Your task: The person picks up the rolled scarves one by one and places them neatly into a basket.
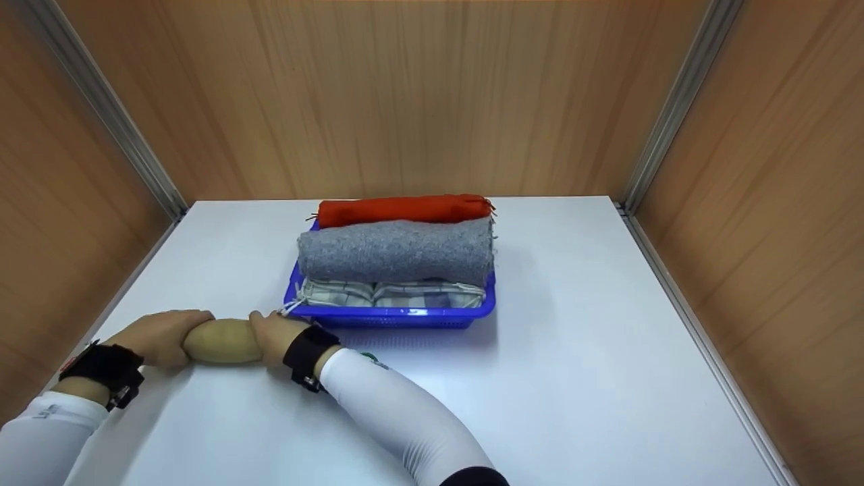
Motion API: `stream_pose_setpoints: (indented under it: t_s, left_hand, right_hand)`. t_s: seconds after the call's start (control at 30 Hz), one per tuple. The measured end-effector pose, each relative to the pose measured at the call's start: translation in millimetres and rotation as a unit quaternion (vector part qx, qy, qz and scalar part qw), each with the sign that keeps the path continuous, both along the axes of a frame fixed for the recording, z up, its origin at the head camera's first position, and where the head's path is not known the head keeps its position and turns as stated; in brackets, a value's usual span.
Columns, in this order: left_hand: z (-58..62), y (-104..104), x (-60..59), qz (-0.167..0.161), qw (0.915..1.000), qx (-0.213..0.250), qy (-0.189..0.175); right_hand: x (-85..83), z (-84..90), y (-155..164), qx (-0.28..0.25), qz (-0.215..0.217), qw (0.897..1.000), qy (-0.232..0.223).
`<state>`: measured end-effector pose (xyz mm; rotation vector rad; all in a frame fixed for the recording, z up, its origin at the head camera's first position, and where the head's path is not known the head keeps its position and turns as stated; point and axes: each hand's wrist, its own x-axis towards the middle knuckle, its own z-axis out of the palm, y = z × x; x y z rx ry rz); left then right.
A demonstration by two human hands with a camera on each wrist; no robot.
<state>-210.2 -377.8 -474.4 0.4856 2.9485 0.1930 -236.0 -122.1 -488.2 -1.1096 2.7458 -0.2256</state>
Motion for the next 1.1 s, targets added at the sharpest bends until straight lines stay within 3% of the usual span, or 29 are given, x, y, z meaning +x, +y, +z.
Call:
stream_pose_setpoints:
  t_s: [0.6, 0.87, 1.1]
  left_hand:
    - [12.8, -3, 5.6, 0.017, 0.9995, 0.01, -0.026]
    - [18.6, -5, 4.5, 0.023, 0.999, 0.026, -0.026]
    - [31.8, -9, 6.7, 0.018, 0.9995, 0.024, -0.01]
  right_hand:
    - [10.4, 1.1, 0, -0.027, 0.031, 0.999, 0.013]
    - [19.6, 4.6, -1, -0.026, 0.028, 0.999, 0.036]
    - [24.1, 14.2, -4, -0.037, 0.027, 0.998, 0.039]
